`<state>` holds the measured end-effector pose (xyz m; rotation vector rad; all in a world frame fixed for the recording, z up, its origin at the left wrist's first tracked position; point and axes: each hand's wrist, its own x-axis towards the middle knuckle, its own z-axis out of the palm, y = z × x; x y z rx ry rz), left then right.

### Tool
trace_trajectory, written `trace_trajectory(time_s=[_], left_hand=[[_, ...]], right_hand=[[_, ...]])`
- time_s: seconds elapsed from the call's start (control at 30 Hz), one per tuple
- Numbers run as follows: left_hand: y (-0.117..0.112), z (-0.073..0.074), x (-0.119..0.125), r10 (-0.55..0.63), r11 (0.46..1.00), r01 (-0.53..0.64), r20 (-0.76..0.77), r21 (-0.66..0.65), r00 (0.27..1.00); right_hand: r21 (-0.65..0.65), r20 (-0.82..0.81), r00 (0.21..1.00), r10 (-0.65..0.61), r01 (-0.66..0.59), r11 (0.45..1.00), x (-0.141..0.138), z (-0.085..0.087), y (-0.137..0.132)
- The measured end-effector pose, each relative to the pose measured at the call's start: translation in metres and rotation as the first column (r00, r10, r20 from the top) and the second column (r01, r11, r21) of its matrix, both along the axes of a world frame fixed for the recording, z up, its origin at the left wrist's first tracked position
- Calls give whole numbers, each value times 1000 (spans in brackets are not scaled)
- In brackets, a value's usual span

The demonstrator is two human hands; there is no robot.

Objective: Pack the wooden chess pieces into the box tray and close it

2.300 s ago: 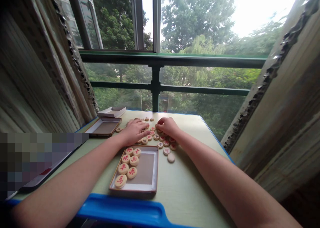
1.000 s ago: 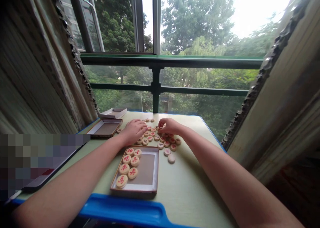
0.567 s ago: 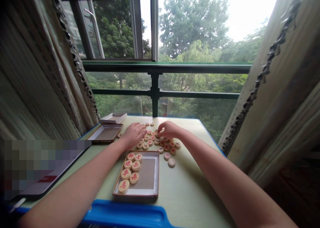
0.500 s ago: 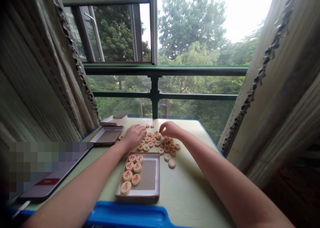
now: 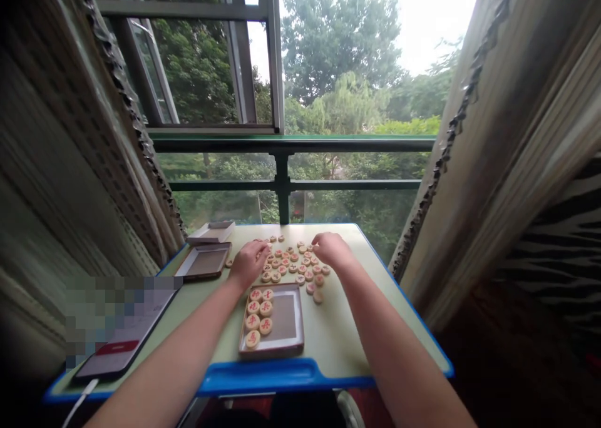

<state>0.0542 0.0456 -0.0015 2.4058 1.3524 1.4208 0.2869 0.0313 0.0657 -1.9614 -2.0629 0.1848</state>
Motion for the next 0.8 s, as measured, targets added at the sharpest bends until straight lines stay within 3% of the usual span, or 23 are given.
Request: trace_trajectory(time_s=[0.1,0.17,0.27,0.33,0.53,0.67,0.8], left_hand=[[-5,4,0,4,982,47,263,-185,965],[-7,8,-3,52,941,129,509,-313,859],[-6,18,-11,109,886,306,799,-348,591],[-5,25,-16,126,843,399,854,-360,504],[-8,34,-18,77,769,546,895,-333,438],[-11,31,-13,43,798,513,878,-318,478],[-11,27,-10,44,840,437,843,-322,537]], right_hand=[[234,-15,999,-50,52,971,2,-18,2],[312,-25,998,-64,69,948,10,-33,8],[236,-100,994,-51,74,969,25,-52,19],[183,-111,993,-30,51,982,33,-60,26],[144,-147,989,-7,28,989,35,-68,35],[133,-234,972,-32,64,989,33,-67,32],[146,-209,978,10,21,989,33,-65,29]])
